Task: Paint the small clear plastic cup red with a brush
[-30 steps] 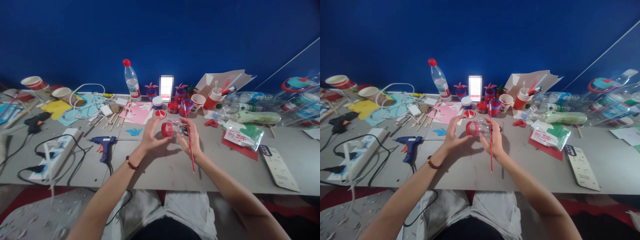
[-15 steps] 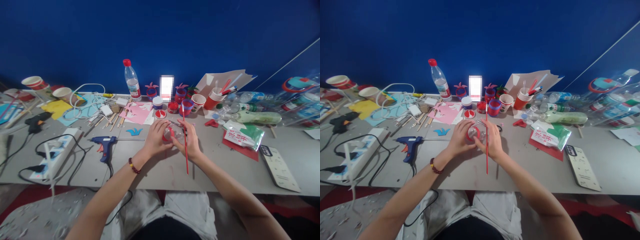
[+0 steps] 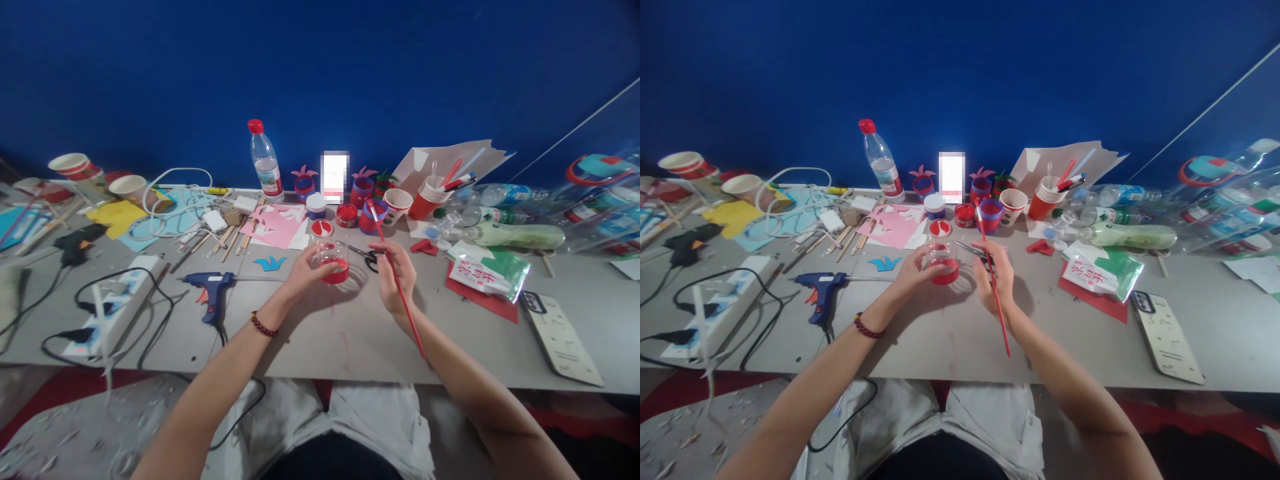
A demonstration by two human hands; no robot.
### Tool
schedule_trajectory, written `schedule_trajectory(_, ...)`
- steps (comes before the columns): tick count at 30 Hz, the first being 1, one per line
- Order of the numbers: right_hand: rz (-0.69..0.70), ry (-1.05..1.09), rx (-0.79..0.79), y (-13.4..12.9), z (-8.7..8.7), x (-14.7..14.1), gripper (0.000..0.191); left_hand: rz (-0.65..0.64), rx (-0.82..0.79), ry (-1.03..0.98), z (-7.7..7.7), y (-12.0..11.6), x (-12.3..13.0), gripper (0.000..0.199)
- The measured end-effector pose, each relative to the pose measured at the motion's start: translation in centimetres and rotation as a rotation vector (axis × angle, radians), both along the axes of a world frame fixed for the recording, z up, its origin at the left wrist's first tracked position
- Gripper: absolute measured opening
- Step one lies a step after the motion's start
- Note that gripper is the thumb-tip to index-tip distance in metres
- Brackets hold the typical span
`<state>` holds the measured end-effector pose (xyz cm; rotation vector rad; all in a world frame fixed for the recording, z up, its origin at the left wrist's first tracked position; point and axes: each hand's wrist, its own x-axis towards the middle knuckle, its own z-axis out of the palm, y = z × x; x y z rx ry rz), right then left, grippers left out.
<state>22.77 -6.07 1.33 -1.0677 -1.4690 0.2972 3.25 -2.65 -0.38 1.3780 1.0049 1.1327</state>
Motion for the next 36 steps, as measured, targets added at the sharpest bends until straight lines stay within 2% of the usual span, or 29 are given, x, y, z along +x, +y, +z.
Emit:
schedule_trajectory(3, 0.020, 0.142, -0.077, 0.3, 1.0, 0.3, 0.030, -0.104, -0.214, -0.211, 0.1, 0.3, -0.2, 0.058)
schedule_trajectory(6, 0.131, 0.303, -0.189, 0.5, 2.2, 0.6, 0.030, -0.150, -0.265, -0.331, 0.2, 0.6, -0.2, 0.054)
schedule_trajectory(9, 0.269, 0.410, -0.257, 0.7, 3.5, 0.7, 0.025, -0.139, -0.303, -0.406, 0.4, 0.8, -0.2, 0.048)
schedule_trajectory(13, 0.317, 0.394, -0.289, 1.5, 5.7, 0.4, 0.022, -0.101, -0.291, -0.461, 0.5, 1.1, -0.3, 0.044)
schedule_trajectory(16, 0.305, 0.347, -0.261, 2.6, 7.5, 0.3, 0.026, -0.101, -0.256, -0.457, -0.1, 1.4, -0.6, 0.041)
schedule_trajectory(19, 0.328, 0.322, -0.223, 3.5, 8.7, 0.6, 0.028, -0.112, -0.244, -0.432, -0.7, 1.6, -0.8, 0.042)
schedule_trajectory(25, 0.383, 0.200, -0.302, 4.3, 8.1, 1.0, 0.024, -0.090, -0.230, -0.365, -1.1, 1.5, -0.8, 0.043)
schedule_trajectory(30, 0.469, 0.172, -0.376, 4.4, 7.4, 1.0, 0.027, -0.047, -0.292, -0.319, -1.2, 1.4, -0.7, 0.049)
schedule_trajectory(36, 0.495, 0.083, -0.377, 4.6, 6.9, 1.2, 0.022, -0.011, -0.319, -0.310, -1.6, 1.5, -0.6, 0.056)
